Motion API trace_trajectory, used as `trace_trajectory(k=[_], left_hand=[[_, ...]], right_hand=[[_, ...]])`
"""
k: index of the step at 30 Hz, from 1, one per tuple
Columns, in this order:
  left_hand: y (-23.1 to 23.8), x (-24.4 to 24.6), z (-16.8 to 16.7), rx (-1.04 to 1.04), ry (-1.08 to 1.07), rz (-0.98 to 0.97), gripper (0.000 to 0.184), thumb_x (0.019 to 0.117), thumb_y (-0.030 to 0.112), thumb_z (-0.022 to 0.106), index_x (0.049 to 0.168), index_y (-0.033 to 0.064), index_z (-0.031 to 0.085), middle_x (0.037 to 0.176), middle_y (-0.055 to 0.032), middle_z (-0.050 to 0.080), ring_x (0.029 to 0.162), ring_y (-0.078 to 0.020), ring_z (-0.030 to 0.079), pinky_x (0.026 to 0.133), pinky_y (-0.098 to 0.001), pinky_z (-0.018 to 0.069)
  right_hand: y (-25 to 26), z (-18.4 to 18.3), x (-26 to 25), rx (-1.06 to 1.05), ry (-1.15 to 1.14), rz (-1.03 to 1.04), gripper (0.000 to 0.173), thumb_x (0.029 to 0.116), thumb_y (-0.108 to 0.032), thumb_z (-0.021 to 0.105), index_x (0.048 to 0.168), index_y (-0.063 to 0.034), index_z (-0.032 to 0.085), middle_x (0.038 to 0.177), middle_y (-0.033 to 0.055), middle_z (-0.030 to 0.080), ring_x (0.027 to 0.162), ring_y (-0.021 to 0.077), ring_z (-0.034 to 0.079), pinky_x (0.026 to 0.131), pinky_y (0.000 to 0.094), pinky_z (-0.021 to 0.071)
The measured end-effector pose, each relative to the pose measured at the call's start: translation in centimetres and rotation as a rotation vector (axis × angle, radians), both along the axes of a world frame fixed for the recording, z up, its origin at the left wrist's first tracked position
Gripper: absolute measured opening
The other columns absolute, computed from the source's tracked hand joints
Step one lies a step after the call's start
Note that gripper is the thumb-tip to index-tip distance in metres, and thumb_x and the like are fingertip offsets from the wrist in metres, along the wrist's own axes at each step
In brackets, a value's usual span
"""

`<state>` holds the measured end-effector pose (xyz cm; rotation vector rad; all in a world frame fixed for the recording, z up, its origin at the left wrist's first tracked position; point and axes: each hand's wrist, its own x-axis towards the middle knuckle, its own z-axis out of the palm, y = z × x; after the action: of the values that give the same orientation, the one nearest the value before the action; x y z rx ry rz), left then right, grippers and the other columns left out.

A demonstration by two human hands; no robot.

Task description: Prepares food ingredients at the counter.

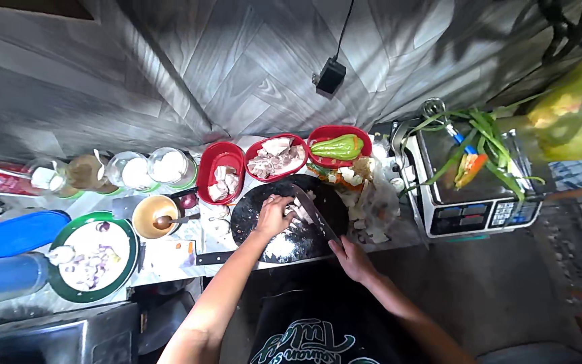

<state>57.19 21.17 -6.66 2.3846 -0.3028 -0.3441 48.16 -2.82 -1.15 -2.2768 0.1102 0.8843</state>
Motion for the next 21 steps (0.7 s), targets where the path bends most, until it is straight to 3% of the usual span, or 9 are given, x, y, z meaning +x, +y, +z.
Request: trace_trajectory(k=[4,8,10,14,16,19,21], left_hand=[[-1.6,0.6,0.1,0.124,0.052,-0.142,0.029,0.0969,0.019,0.067,0.119,0.0021,0.072,0.127,-0.0171,0.068,0.131,-0.0353,0.055,0.116,-0.0539,0.0336],[-1.1,1.3,0.2,0.175,0.075,-0.307,0.028,0.0976,0.021,0.066,0.120,0.0056,0.070,0.122,-0.0156,0.070,0.133,-0.0358,0.052,0.112,-0.0591,0.0300],[-0.4,1.4,0.2,0.199,0.096,-0.362,0.030,0.0996,0.023,0.063,0.124,0.0082,0.070,0.127,-0.0142,0.069,0.137,-0.0362,0.048,0.114,-0.0598,0.0270],[1.0,1.1,-0.2,0.209,0.084,-0.273,0.032,0.1043,0.025,0.055,0.122,0.0037,0.071,0.126,-0.0194,0.068,0.131,-0.0384,0.054,0.113,-0.0581,0.0326],[1.9,0.9,-0.4,0.171,0.106,-0.258,0.039,0.1007,0.031,0.061,0.130,0.0054,0.068,0.131,-0.0191,0.066,0.133,-0.0383,0.053,0.113,-0.0584,0.0337],[2.5,0.4,-0.1,0.228,0.183,-0.356,0.075,0.0873,0.042,0.076,0.151,0.0127,0.049,0.150,-0.0168,0.051,0.143,-0.0374,0.042,0.116,-0.0585,0.0302],[2.1,-0.6,-0.3,0.240,0.187,-0.308,0.067,0.0922,0.034,0.073,0.151,0.0116,0.049,0.151,-0.0184,0.050,0.143,-0.0389,0.043,0.117,-0.0573,0.0313]], right_hand=[[-0.4,0.2,0.1,-0.001,-0.021,-0.021,0.051,0.1125,-0.037,0.040,0.126,0.0091,0.057,0.101,0.0268,0.065,0.097,0.0378,0.067,0.091,0.0530,0.0510],[-0.9,-0.2,-0.3,0.014,-0.039,-0.043,0.049,0.1124,-0.036,0.041,0.123,0.0088,0.058,0.097,0.0254,0.065,0.093,0.0359,0.066,0.088,0.0513,0.0514],[-1.1,-0.3,-0.3,0.021,-0.045,-0.055,0.048,0.1125,-0.035,0.041,0.123,0.0088,0.058,0.096,0.0249,0.065,0.092,0.0356,0.066,0.087,0.0513,0.0516],[-1.5,-0.3,-0.6,0.024,-0.037,-0.069,0.049,0.1127,-0.036,0.040,0.122,0.0082,0.058,0.095,0.0237,0.064,0.091,0.0353,0.065,0.086,0.0512,0.0513],[-1.4,-0.1,-0.7,0.017,-0.031,-0.065,0.049,0.1127,-0.037,0.040,0.121,0.0079,0.058,0.095,0.0239,0.064,0.091,0.0359,0.065,0.086,0.0518,0.0511],[-1.2,0.0,-1.1,-0.002,0.010,-0.024,0.051,0.1126,-0.039,0.039,0.124,0.0075,0.057,0.097,0.0250,0.065,0.093,0.0370,0.066,0.088,0.0527,0.0513],[-0.6,-0.1,-1.4,-0.033,0.056,0.022,0.051,0.1124,-0.041,0.039,0.125,0.0060,0.056,0.098,0.0248,0.065,0.094,0.0379,0.067,0.088,0.0537,0.0518]])
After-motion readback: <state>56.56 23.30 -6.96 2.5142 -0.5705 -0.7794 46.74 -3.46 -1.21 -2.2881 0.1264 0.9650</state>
